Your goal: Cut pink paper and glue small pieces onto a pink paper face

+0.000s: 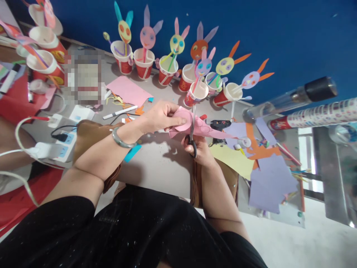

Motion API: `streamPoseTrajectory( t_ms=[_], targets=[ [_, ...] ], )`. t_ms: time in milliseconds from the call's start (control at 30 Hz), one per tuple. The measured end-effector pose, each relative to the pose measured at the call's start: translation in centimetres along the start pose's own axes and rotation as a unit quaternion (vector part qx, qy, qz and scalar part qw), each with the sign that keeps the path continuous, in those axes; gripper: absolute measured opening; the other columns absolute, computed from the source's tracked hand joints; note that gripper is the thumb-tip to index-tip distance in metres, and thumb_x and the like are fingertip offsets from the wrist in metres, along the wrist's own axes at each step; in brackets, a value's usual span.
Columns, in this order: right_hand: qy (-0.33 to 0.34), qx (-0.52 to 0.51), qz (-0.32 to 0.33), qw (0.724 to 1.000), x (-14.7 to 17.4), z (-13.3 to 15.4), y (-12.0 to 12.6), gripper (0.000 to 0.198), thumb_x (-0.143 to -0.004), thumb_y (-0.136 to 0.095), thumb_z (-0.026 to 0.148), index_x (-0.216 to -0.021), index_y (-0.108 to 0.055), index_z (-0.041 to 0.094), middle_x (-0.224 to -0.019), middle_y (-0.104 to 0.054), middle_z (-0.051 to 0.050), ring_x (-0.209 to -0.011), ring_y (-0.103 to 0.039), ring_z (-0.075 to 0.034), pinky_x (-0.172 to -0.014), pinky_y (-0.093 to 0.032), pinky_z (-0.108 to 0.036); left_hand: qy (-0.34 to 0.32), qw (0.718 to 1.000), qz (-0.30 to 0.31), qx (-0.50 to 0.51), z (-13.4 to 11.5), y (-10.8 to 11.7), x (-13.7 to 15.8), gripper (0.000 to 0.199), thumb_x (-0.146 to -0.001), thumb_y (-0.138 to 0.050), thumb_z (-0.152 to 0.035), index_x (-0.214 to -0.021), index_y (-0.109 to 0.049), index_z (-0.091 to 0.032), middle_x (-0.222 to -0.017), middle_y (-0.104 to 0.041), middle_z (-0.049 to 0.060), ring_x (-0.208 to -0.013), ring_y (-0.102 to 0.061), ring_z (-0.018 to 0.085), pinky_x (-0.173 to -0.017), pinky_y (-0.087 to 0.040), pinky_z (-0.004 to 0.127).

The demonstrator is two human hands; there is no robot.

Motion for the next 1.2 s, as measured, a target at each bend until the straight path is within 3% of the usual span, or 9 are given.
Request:
streamPoseTrajectory(
  t_ms=[433,1000,1200],
  targets=[
    [-0.006,0.021,0.008,1.0,0.25,0.74,-0.07,0.067,-0.072,-0.075,0.084,-0.064,-0.064,0.018,-0.055,-0.052,0.001,-0.051,-0.042,-0.011,-0.051,-0.033,-0.028,-0.01,1.0,-0.01,-0.025,-0.25,0.57,0.18,0.03,-0.086,-0.07,-0.02,-0.059,-0.057,-0.016,-0.044,-0.05,-0.006,-0.042,-0.044,0.003,-0.045,-0.03,0.018],
    [-0.029,0.029,0.024,0.999,0.24,0.1,-0.28,0.065,-0.069,-0.077,0.085,-0.07,-0.058,0.023,-0.061,-0.05,0.002,-0.054,-0.04,-0.013,-0.052,-0.037,-0.031,0.0,0.999,-0.007,-0.034,0.0,0.29,0.13,0.022,-0.09,-0.065,-0.02,-0.069,-0.062,-0.016,-0.047,-0.053,-0.007,-0.039,-0.044,0.003,-0.042,-0.03,0.016],
    [-0.03,0.038,0.019,0.999,0.29,0.18,-0.12,0.065,-0.07,-0.076,0.085,-0.069,-0.059,0.022,-0.06,-0.05,0.002,-0.055,-0.041,-0.013,-0.052,-0.035,-0.031,-0.009,0.999,-0.011,-0.036,-0.16,0.47,0.12,0.025,-0.087,-0.065,-0.018,-0.064,-0.058,-0.017,-0.046,-0.052,-0.006,-0.04,-0.044,0.004,-0.043,-0.031,0.016]
  ],
)
Point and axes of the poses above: each hand's wrist, its own x-axis away from the middle knuckle, its own y-axis out of the back of the hand, z = x × y, the point moved 9 cm from there along -x, towards the middle knuckle
